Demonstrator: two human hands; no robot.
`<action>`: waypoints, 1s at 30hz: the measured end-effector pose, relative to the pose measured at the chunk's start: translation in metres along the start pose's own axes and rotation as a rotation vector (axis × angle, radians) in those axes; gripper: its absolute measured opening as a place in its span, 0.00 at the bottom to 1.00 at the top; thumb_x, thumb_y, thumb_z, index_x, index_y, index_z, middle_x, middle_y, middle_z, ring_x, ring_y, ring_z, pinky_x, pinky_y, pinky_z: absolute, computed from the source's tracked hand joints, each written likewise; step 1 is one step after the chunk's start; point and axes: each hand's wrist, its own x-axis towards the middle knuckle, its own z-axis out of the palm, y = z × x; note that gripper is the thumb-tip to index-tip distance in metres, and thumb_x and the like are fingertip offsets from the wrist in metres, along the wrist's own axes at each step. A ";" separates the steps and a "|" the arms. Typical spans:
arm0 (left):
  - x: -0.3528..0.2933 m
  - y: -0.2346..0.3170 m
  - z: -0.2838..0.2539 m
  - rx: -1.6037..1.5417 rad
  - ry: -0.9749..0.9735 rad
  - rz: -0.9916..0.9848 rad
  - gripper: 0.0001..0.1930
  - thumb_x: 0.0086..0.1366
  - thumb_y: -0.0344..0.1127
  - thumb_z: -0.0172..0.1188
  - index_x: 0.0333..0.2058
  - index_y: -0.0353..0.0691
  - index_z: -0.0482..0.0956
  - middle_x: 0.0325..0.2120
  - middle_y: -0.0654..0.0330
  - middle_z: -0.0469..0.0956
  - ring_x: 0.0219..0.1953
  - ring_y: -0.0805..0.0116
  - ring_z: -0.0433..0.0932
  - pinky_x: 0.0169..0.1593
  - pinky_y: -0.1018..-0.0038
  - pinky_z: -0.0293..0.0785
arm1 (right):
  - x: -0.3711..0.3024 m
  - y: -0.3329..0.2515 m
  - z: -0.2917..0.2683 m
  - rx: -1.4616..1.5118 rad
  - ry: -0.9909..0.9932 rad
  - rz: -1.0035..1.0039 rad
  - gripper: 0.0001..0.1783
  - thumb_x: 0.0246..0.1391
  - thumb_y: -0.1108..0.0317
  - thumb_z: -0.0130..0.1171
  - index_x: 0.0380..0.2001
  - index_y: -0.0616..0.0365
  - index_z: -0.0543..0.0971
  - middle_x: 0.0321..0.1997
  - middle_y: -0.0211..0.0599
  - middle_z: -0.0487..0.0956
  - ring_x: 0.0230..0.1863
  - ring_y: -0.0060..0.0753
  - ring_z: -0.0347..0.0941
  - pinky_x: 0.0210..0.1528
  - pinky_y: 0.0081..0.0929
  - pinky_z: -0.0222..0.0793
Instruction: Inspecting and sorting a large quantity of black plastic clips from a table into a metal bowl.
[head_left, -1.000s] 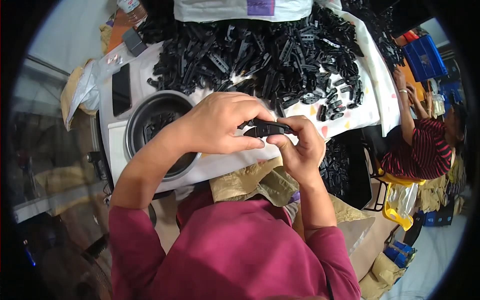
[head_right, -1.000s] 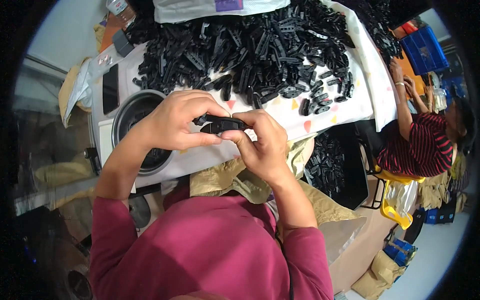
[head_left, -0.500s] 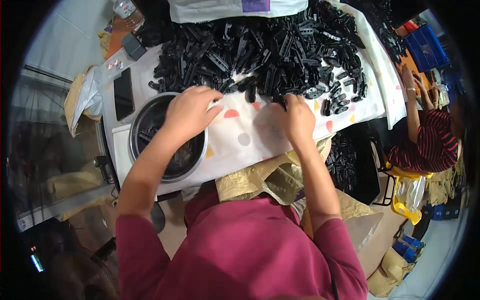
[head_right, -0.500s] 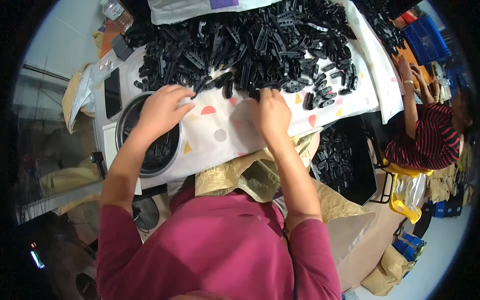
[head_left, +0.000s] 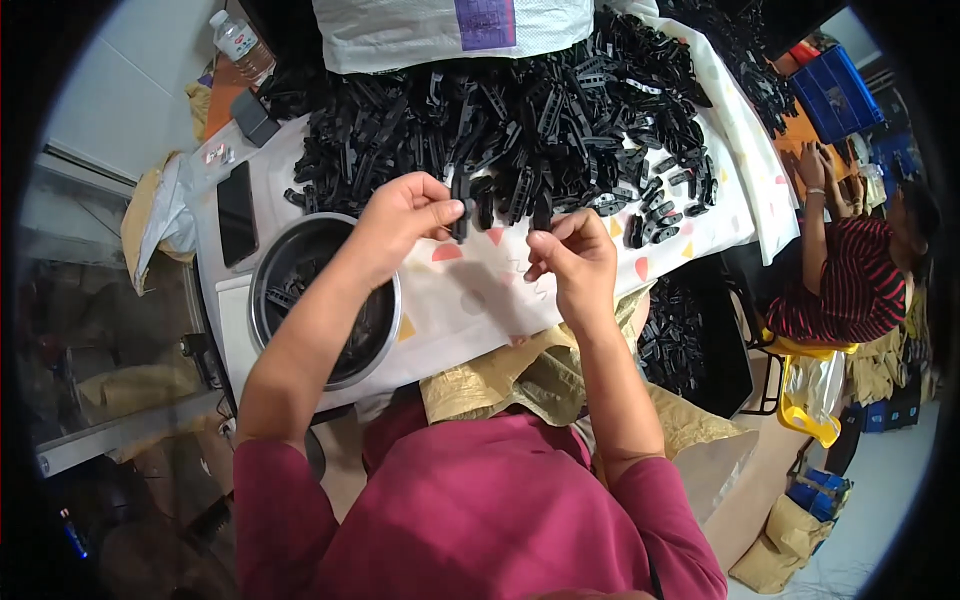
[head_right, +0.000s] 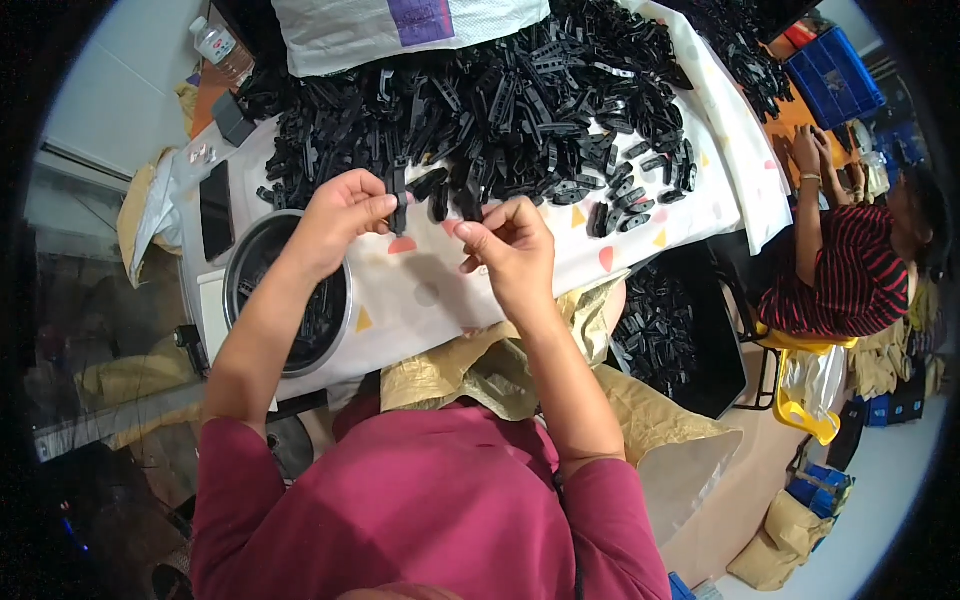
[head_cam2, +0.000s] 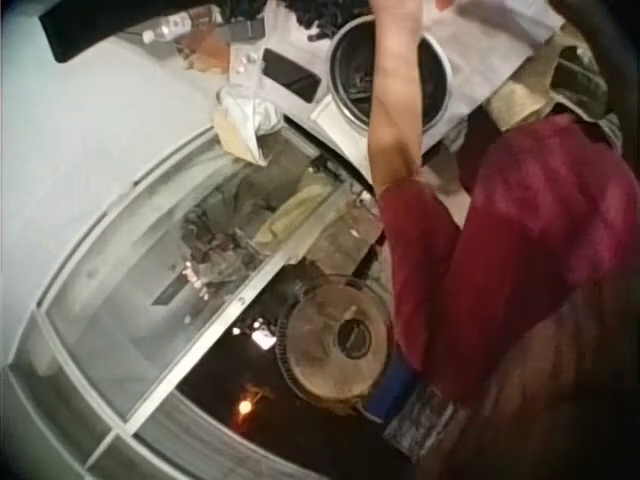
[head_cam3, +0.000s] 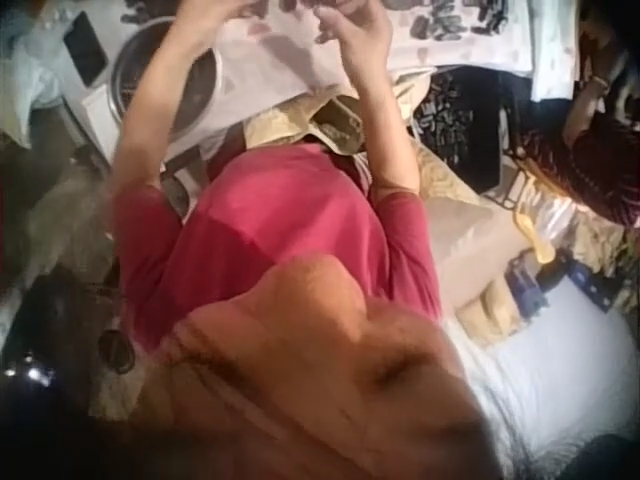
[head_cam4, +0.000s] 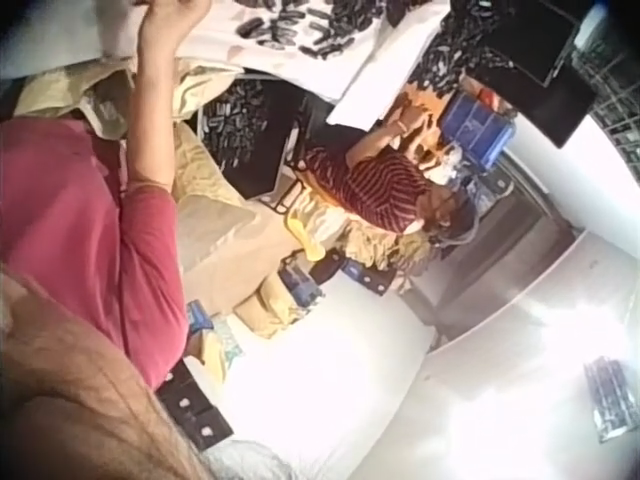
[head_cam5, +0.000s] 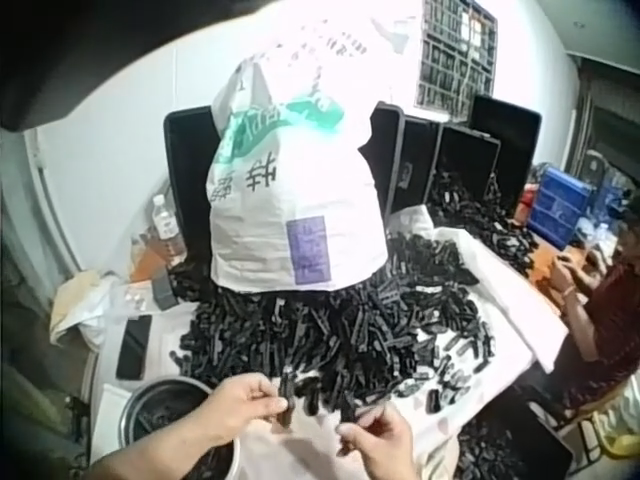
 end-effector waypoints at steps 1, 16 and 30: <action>-0.005 0.003 0.011 -0.078 0.024 0.050 0.06 0.57 0.32 0.58 0.29 0.37 0.72 0.24 0.65 0.74 0.26 0.79 0.71 0.31 0.83 0.70 | -0.003 -0.006 0.006 0.094 -0.009 -0.015 0.12 0.46 0.77 0.59 0.23 0.58 0.64 0.23 0.35 0.71 0.20 0.23 0.69 0.18 0.20 0.72; -0.040 0.003 0.054 -0.157 0.037 0.753 0.13 0.57 0.21 0.55 0.40 0.35 0.64 0.42 0.46 0.73 0.43 0.63 0.75 0.46 0.73 0.73 | -0.041 -0.023 0.032 -0.165 -0.081 -0.309 0.10 0.45 0.83 0.57 0.35 0.69 0.74 0.40 0.41 0.70 0.35 0.29 0.73 0.36 0.22 0.74; -0.059 0.003 0.042 -0.292 -0.164 0.543 0.18 0.56 0.25 0.58 0.46 0.32 0.67 0.40 0.52 0.74 0.45 0.68 0.72 0.49 0.74 0.69 | -0.048 -0.038 0.033 -0.770 -0.114 -0.443 0.18 0.44 0.74 0.63 0.39 0.68 0.72 0.34 0.44 0.74 0.33 0.31 0.75 0.34 0.21 0.73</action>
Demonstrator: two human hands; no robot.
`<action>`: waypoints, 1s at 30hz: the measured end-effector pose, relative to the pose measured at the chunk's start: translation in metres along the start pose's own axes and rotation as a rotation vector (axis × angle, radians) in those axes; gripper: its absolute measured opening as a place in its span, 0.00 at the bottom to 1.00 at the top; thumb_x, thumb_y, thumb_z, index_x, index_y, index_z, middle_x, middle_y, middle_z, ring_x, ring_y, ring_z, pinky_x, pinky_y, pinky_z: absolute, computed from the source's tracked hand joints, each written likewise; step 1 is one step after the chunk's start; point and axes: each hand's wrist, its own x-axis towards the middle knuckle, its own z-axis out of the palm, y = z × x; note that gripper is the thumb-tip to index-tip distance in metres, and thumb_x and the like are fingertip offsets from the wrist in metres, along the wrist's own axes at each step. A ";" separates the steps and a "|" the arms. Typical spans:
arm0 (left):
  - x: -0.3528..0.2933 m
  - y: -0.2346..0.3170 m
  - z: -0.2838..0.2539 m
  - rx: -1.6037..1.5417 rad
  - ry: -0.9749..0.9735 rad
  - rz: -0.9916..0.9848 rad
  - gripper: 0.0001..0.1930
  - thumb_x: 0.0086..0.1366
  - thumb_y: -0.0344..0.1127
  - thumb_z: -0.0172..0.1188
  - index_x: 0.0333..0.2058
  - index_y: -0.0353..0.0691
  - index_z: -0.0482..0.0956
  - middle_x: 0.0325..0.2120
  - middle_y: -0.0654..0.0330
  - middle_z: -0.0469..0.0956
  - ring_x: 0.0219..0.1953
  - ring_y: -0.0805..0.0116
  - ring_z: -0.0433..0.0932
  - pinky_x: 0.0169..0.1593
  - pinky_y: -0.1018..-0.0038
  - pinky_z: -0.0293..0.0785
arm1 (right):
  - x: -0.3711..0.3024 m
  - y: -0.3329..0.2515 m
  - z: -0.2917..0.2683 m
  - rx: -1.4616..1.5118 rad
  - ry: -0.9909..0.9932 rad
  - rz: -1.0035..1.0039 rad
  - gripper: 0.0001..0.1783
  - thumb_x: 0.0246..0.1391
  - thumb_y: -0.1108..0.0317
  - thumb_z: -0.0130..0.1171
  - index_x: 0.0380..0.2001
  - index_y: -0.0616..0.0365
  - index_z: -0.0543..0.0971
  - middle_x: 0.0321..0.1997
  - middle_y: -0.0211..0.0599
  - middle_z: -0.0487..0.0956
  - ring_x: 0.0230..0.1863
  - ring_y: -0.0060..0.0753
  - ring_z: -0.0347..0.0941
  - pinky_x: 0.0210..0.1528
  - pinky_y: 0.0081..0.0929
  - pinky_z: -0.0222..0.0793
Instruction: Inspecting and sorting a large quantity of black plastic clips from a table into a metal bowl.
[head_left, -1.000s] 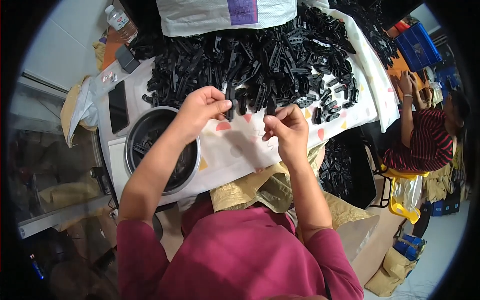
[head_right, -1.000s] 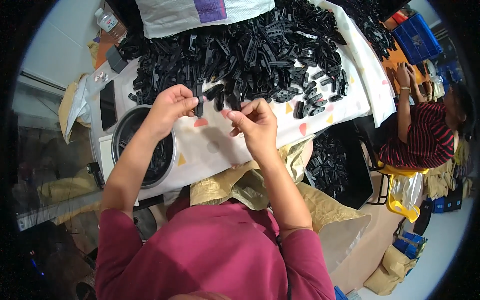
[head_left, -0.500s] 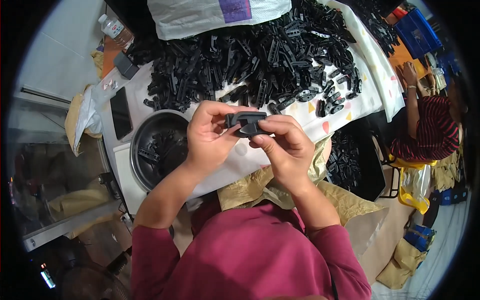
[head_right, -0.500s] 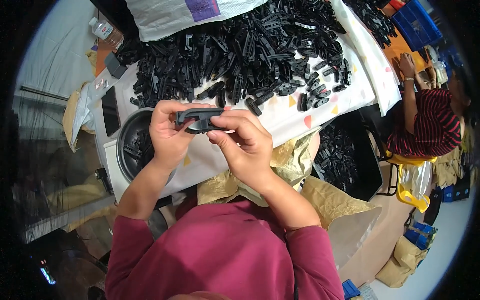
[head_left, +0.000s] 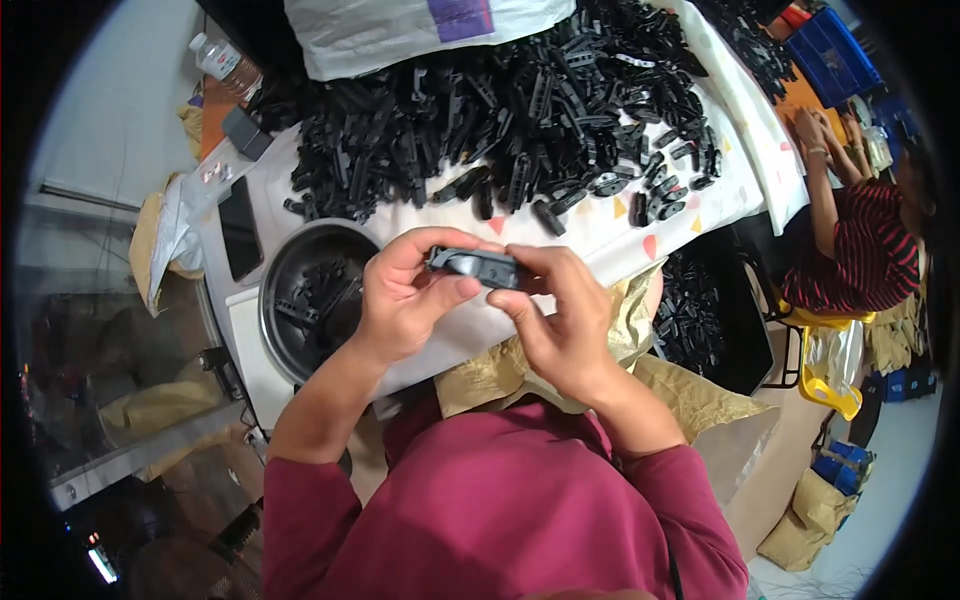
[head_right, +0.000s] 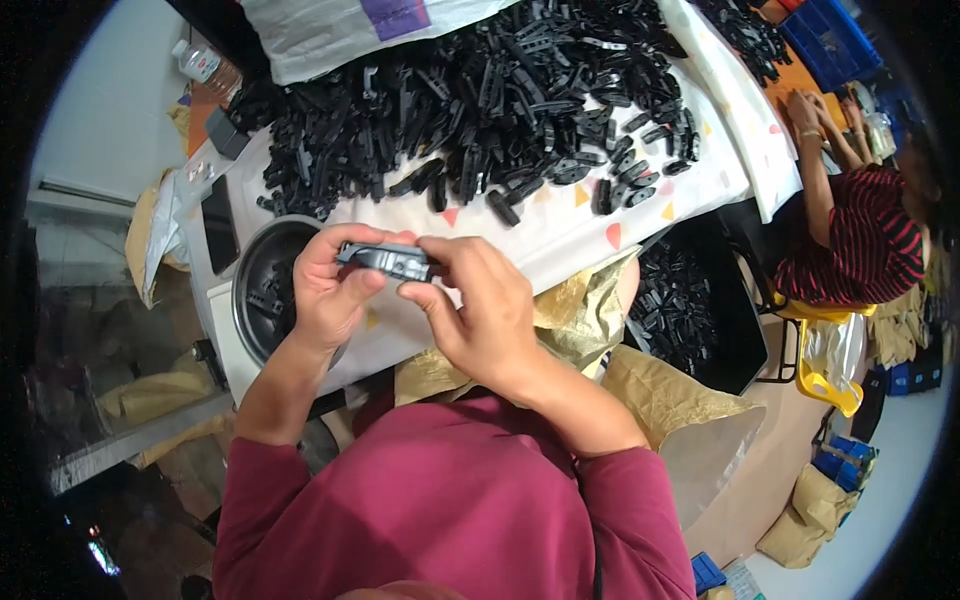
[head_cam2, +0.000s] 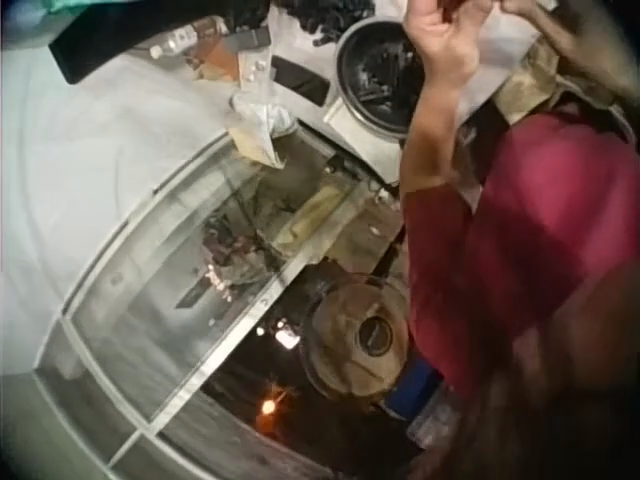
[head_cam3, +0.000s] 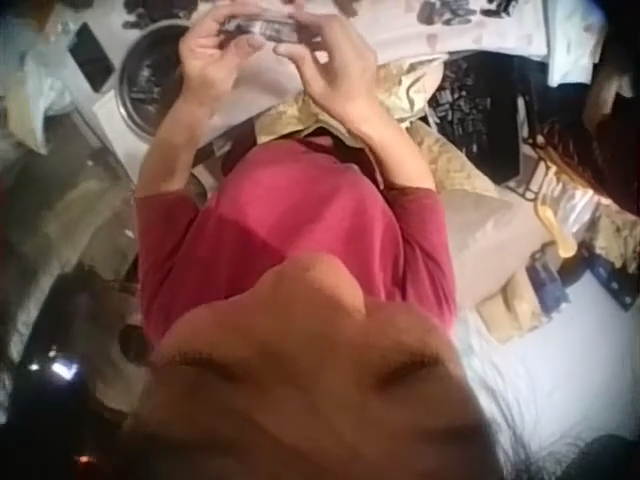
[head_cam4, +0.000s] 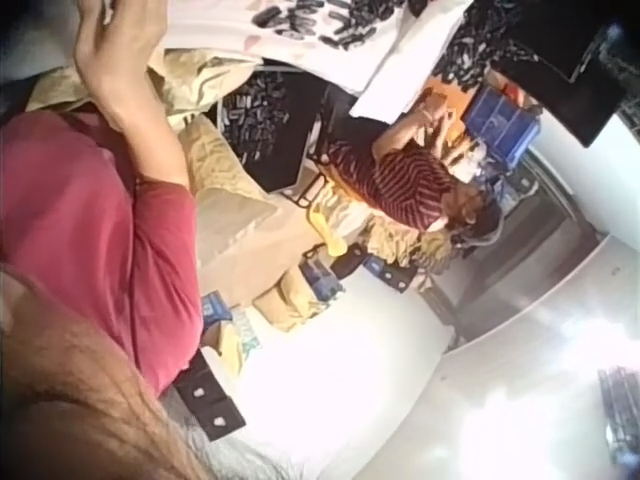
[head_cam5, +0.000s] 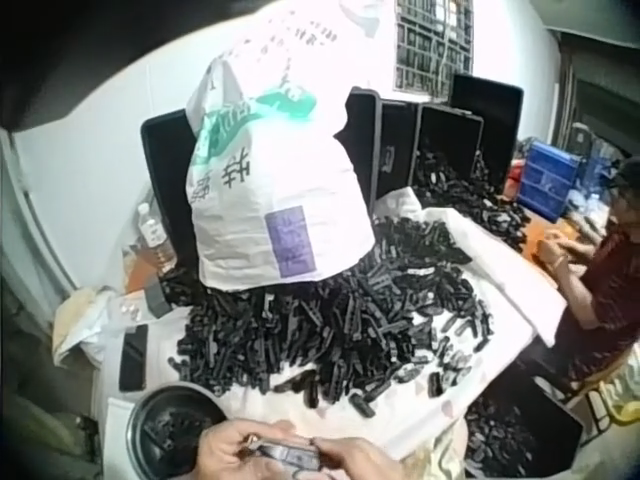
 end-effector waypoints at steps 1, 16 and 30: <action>-0.004 0.002 -0.004 -0.013 0.013 -0.094 0.20 0.55 0.27 0.60 0.46 0.33 0.66 0.41 0.51 0.73 0.46 0.64 0.72 0.51 0.71 0.68 | -0.003 0.002 0.003 -0.030 0.016 -0.007 0.16 0.43 0.73 0.64 0.36 0.68 0.73 0.30 0.42 0.75 0.30 0.31 0.75 0.31 0.21 0.72; 0.092 -0.062 -0.063 1.446 0.025 -0.422 0.13 0.49 0.35 0.59 0.34 0.37 0.75 0.29 0.49 0.76 0.35 0.50 0.75 0.39 0.63 0.71 | 0.018 0.101 0.037 -0.421 -0.001 0.307 0.10 0.46 0.65 0.56 0.30 0.60 0.74 0.26 0.46 0.76 0.28 0.46 0.74 0.30 0.33 0.69; 0.066 -0.041 -0.069 1.128 0.151 -0.409 0.19 0.41 0.35 0.68 0.33 0.35 0.75 0.27 0.55 0.77 0.29 0.62 0.76 0.35 0.70 0.70 | 0.026 0.080 0.032 -0.048 -0.077 0.406 0.13 0.48 0.73 0.54 0.39 0.62 0.71 0.34 0.50 0.77 0.29 0.42 0.76 0.29 0.30 0.72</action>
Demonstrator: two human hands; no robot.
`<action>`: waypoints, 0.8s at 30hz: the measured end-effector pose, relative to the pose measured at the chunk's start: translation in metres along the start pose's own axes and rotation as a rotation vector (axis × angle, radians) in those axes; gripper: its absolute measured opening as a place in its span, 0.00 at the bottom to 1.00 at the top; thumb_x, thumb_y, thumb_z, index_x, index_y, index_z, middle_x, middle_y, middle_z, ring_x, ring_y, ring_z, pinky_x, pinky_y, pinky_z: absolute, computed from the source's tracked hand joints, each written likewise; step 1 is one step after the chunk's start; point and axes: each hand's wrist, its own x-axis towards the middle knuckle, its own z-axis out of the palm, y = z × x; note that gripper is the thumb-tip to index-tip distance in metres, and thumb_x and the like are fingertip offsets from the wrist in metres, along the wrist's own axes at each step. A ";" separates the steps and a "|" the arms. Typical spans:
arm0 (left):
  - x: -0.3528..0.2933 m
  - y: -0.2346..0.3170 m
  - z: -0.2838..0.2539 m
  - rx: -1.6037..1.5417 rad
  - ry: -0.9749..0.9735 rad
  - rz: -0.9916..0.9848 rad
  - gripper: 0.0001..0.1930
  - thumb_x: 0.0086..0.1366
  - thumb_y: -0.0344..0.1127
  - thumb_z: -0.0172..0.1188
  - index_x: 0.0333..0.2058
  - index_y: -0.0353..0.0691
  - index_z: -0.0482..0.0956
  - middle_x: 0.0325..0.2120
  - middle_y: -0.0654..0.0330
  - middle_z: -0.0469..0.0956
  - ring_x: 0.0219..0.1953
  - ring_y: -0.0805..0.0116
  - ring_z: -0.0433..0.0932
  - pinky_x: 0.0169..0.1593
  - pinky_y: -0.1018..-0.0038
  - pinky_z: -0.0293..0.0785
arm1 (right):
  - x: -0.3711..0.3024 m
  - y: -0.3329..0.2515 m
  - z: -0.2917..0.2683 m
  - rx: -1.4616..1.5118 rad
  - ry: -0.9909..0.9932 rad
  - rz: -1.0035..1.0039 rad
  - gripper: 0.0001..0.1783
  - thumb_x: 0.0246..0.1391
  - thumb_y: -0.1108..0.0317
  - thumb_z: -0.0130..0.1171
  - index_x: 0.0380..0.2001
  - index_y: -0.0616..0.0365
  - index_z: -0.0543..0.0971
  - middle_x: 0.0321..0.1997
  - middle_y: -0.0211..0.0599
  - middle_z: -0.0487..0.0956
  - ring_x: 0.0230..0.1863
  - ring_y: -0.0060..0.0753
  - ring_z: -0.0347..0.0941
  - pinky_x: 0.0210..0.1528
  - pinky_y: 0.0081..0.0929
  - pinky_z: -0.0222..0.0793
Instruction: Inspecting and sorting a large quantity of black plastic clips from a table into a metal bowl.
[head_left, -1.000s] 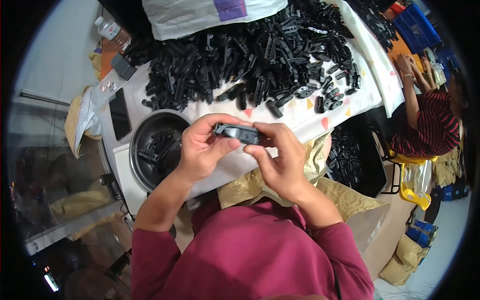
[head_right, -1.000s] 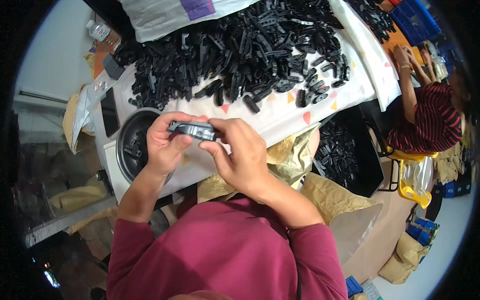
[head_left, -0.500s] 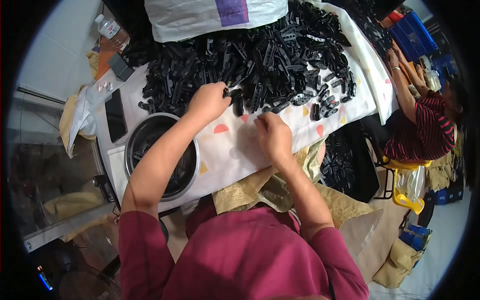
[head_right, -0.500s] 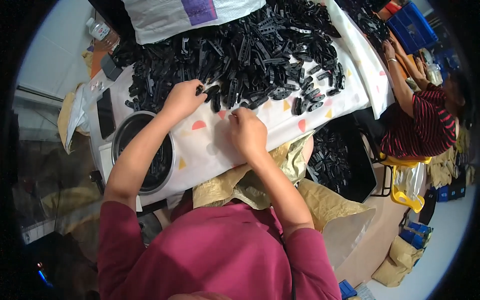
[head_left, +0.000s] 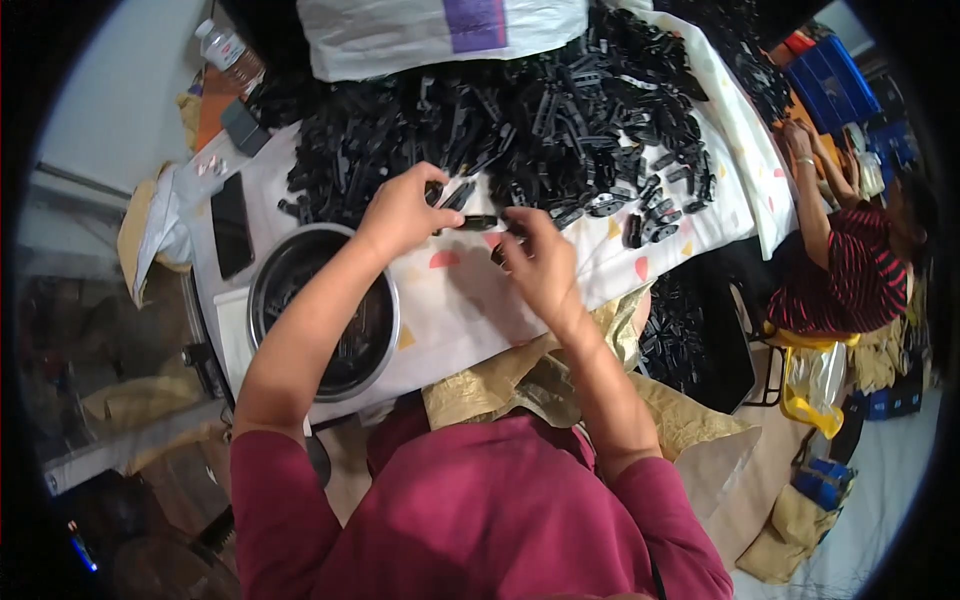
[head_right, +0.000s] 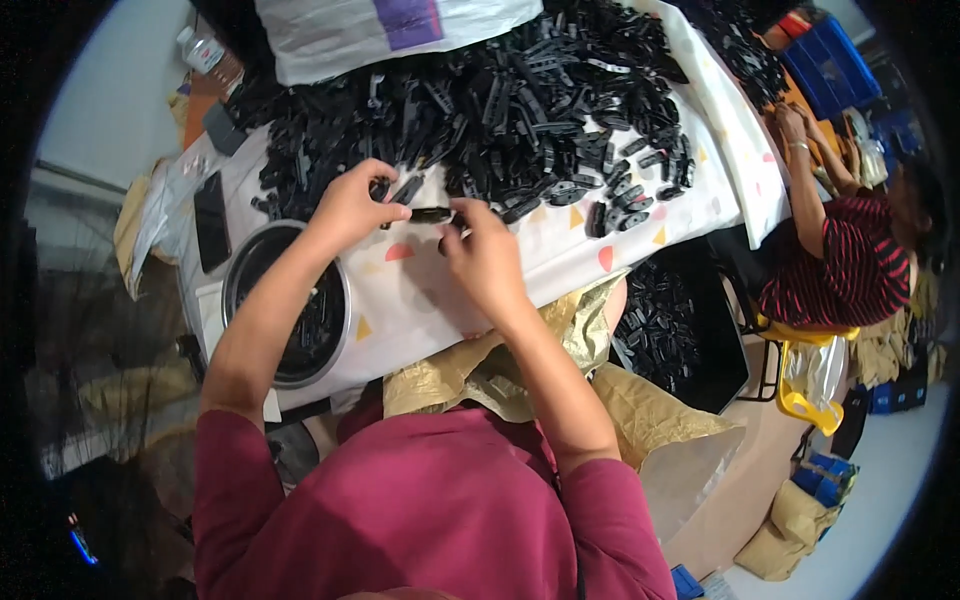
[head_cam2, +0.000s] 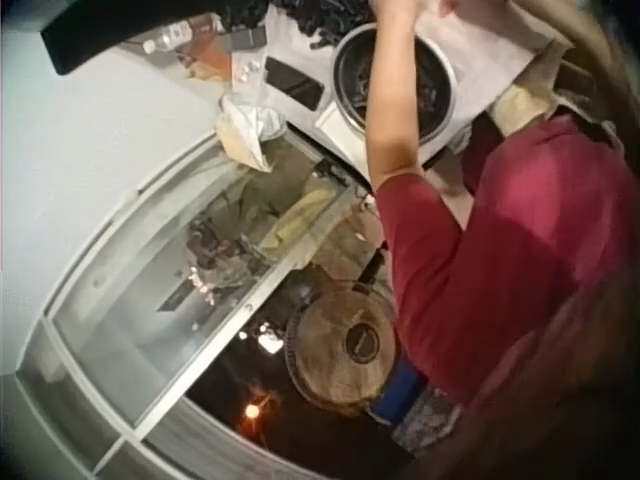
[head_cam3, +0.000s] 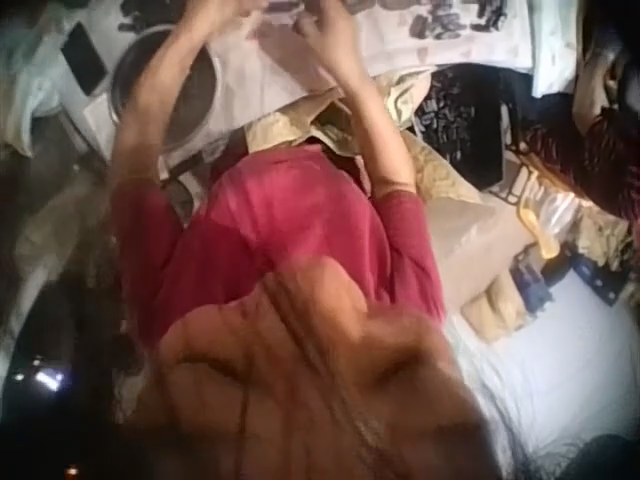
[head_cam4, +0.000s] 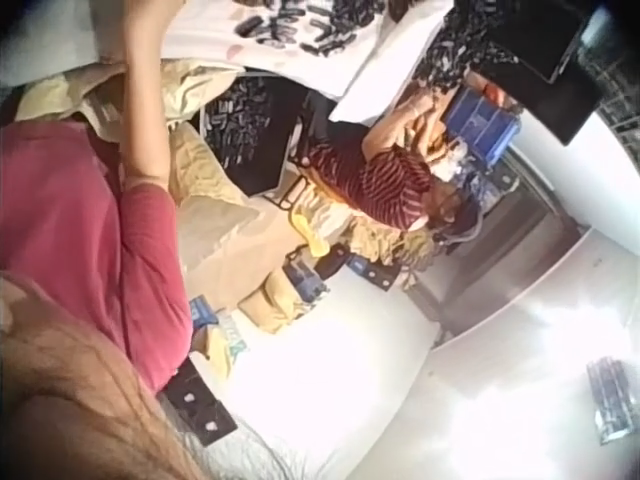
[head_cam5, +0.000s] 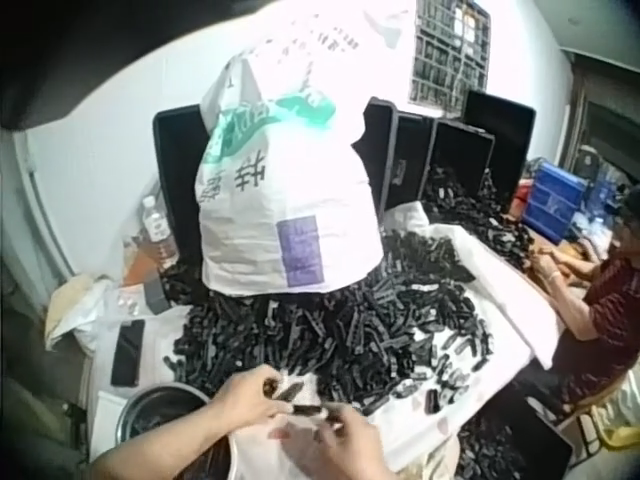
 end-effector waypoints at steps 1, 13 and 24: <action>-0.001 0.005 -0.008 -0.186 -0.086 -0.038 0.19 0.41 0.34 0.70 0.32 0.34 0.74 0.24 0.61 0.75 0.26 0.72 0.73 0.33 0.76 0.68 | -0.006 -0.002 -0.010 0.339 -0.037 0.086 0.12 0.50 0.74 0.53 0.39 0.63 0.71 0.34 0.47 0.77 0.31 0.35 0.76 0.29 0.26 0.73; -0.045 0.049 -0.035 -0.726 -0.401 0.017 0.15 0.52 0.38 0.65 0.34 0.36 0.73 0.23 0.65 0.74 0.23 0.80 0.71 0.25 0.83 0.68 | -0.023 -0.042 -0.042 0.694 -0.120 -0.302 0.10 0.44 0.84 0.57 0.33 0.69 0.74 0.41 0.41 0.68 0.35 0.30 0.73 0.34 0.23 0.78; -0.054 0.060 -0.044 -0.540 -0.434 0.205 0.15 0.54 0.39 0.64 0.35 0.34 0.77 0.27 0.63 0.78 0.29 0.81 0.73 0.32 0.83 0.69 | -0.035 -0.050 -0.043 0.066 0.038 -0.633 0.12 0.36 0.80 0.66 0.27 0.63 0.76 0.33 0.38 0.73 0.31 0.26 0.72 0.27 0.17 0.70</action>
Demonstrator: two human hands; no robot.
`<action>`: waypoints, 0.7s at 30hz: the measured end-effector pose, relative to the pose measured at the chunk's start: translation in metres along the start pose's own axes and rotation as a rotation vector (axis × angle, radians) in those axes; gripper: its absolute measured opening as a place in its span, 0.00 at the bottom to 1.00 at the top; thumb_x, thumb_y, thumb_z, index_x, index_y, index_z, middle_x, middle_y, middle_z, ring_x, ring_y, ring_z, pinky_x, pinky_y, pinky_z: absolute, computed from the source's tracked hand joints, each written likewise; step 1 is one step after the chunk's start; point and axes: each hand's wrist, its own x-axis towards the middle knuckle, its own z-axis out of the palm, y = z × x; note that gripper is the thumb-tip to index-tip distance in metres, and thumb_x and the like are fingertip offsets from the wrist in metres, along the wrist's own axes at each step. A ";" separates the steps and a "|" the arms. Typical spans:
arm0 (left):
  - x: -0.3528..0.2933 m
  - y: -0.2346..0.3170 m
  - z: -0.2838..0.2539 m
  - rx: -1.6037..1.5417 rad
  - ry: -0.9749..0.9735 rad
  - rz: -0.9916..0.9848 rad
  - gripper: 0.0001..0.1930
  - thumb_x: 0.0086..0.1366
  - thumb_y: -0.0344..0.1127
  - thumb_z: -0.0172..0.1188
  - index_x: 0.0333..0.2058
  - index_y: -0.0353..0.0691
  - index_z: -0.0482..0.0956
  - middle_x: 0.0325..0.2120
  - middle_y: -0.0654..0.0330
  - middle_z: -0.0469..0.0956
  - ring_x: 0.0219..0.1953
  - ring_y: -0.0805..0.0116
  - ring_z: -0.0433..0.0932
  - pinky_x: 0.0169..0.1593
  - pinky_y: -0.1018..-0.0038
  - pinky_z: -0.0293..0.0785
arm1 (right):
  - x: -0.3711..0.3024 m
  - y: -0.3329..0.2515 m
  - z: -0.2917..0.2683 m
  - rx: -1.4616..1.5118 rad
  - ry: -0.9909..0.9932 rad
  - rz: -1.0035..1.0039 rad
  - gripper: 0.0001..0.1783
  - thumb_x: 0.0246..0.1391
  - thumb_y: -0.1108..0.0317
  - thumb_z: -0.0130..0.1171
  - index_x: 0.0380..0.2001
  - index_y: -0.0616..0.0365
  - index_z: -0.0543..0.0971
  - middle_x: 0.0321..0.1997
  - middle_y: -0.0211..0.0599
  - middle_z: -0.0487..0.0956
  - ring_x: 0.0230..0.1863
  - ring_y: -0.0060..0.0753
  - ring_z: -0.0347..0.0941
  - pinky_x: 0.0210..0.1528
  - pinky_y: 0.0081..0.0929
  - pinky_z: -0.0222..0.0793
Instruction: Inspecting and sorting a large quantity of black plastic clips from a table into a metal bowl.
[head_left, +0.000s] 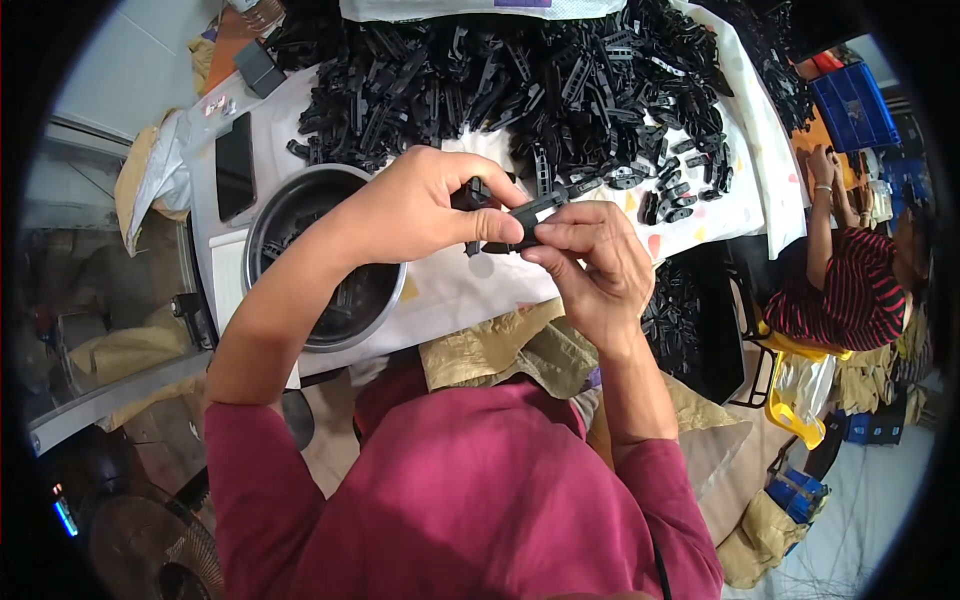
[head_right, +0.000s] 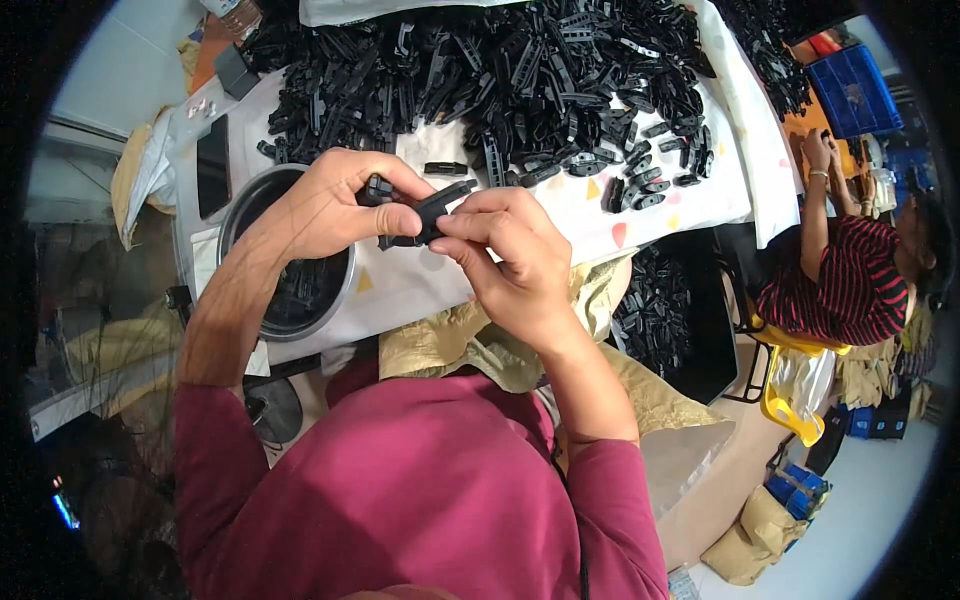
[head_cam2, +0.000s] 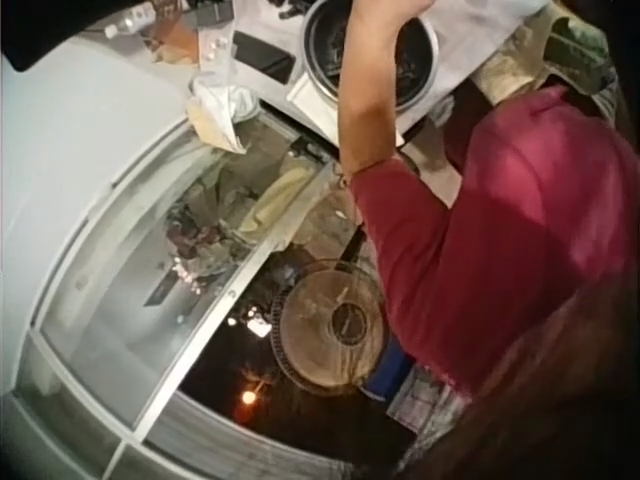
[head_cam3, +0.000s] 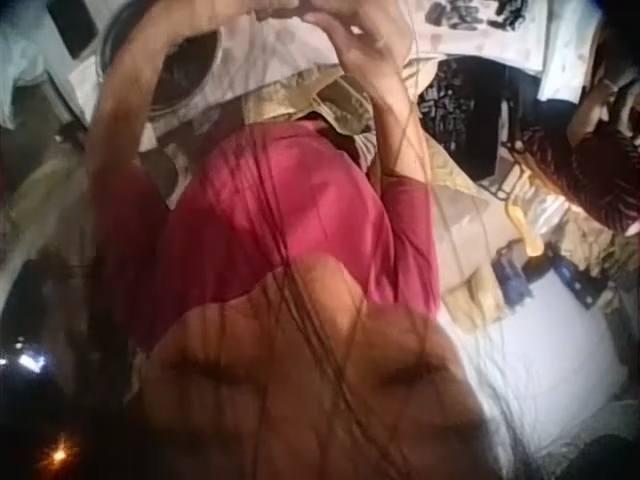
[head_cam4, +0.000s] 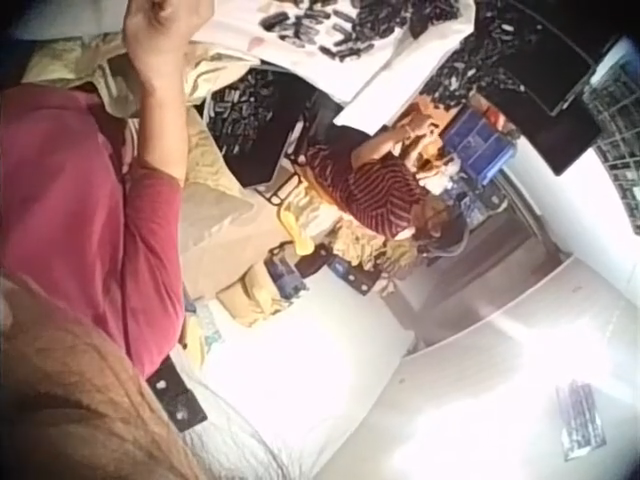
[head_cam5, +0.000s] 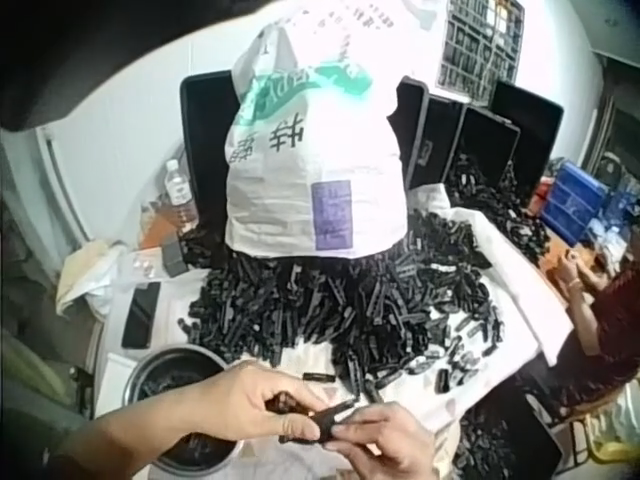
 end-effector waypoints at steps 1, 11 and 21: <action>-0.001 0.000 -0.001 0.033 -0.037 -0.016 0.17 0.52 0.40 0.65 0.35 0.34 0.76 0.28 0.61 0.78 0.30 0.78 0.74 0.32 0.81 0.70 | 0.000 -0.001 -0.001 -0.053 0.007 -0.041 0.12 0.36 0.80 0.66 0.27 0.62 0.76 0.32 0.38 0.74 0.30 0.26 0.72 0.27 0.17 0.70; -0.021 -0.021 0.011 0.639 0.171 0.365 0.16 0.46 0.36 0.63 0.35 0.37 0.75 0.25 0.53 0.75 0.29 0.56 0.75 0.33 0.67 0.71 | -0.005 -0.002 0.013 0.056 -0.176 0.352 0.23 0.40 0.71 0.66 0.42 0.63 0.71 0.37 0.37 0.73 0.37 0.27 0.72 0.36 0.21 0.73; -0.099 -0.035 -0.027 1.008 0.373 -0.149 0.22 0.47 0.41 0.63 0.42 0.43 0.74 0.31 0.57 0.76 0.38 0.56 0.73 0.41 0.65 0.69 | 0.004 0.097 0.065 -0.652 -0.351 0.162 0.16 0.42 0.72 0.55 0.39 0.58 0.73 0.38 0.42 0.74 0.33 0.46 0.73 0.32 0.35 0.70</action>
